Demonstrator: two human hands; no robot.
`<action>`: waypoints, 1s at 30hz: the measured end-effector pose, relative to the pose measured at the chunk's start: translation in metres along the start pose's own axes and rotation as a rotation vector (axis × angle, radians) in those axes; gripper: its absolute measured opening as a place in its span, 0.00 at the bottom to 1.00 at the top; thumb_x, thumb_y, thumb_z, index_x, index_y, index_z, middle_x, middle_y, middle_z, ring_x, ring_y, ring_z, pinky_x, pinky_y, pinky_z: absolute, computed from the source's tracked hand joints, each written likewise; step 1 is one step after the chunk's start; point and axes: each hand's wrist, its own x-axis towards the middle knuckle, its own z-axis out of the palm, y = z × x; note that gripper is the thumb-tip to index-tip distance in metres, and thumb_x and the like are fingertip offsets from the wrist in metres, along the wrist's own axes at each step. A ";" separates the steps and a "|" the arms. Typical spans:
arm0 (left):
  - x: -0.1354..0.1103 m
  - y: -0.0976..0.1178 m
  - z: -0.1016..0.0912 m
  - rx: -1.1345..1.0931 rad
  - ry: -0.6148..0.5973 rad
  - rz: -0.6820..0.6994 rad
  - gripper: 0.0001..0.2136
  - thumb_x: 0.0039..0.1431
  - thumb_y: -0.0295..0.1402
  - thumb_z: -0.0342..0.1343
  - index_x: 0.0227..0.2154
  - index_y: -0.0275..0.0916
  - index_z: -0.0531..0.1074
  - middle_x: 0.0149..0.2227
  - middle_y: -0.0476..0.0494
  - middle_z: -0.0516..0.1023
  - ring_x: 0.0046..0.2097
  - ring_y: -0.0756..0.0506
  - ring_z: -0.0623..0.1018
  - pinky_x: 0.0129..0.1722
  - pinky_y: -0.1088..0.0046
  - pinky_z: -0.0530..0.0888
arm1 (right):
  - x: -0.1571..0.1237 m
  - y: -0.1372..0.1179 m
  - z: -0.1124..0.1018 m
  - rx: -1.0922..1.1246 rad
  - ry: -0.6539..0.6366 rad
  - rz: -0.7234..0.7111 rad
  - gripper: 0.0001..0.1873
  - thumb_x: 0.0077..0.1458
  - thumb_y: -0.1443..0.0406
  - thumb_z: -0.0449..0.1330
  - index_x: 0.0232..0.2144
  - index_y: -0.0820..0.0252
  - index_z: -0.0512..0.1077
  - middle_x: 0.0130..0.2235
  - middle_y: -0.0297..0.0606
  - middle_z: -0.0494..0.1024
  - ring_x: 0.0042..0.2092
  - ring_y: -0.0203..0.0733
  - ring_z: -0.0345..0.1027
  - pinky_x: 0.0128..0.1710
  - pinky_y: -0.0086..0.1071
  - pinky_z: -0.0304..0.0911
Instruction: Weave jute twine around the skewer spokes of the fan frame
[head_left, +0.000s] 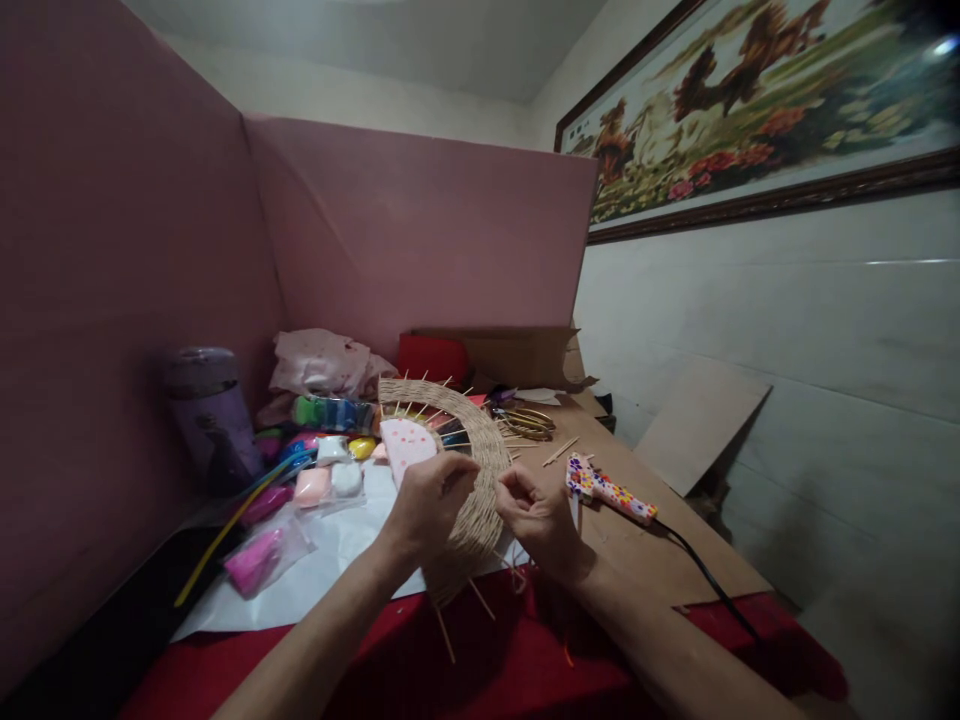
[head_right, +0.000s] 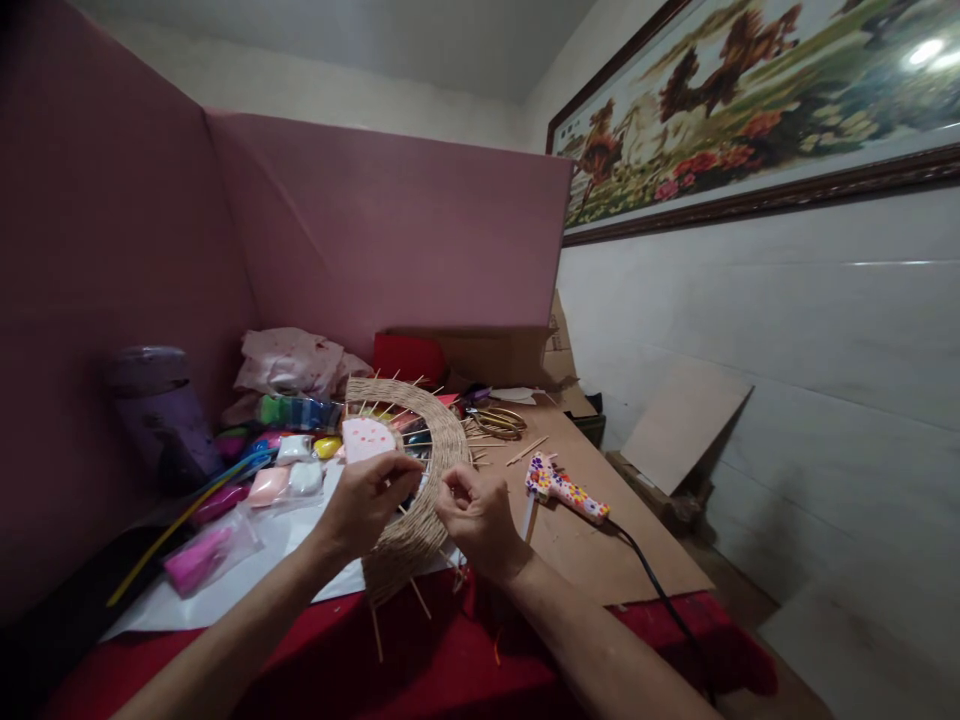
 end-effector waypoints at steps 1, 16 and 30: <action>-0.004 0.000 0.003 -0.002 -0.012 0.038 0.07 0.54 0.26 0.50 0.33 0.37 0.74 0.28 0.47 0.76 0.30 0.52 0.73 0.29 0.79 0.69 | 0.000 -0.002 0.000 -0.030 0.005 -0.039 0.07 0.49 0.71 0.52 0.21 0.60 0.64 0.19 0.26 0.54 0.21 0.29 0.46 0.20 0.24 0.45; -0.009 -0.005 0.005 -0.004 0.188 -0.150 0.07 0.48 0.24 0.51 0.26 0.35 0.75 0.19 0.50 0.74 0.20 0.53 0.70 0.21 0.80 0.66 | -0.006 -0.012 0.002 0.051 0.006 -0.088 0.08 0.48 0.72 0.53 0.20 0.61 0.66 0.19 0.27 0.57 0.21 0.28 0.48 0.19 0.24 0.46; -0.014 0.002 0.007 -0.267 0.057 -0.082 0.08 0.55 0.33 0.51 0.32 0.36 0.74 0.32 0.43 0.76 0.30 0.51 0.73 0.29 0.77 0.70 | -0.003 -0.017 -0.001 -0.059 -0.008 -0.225 0.07 0.48 0.73 0.53 0.22 0.61 0.67 0.18 0.26 0.56 0.19 0.28 0.47 0.18 0.24 0.45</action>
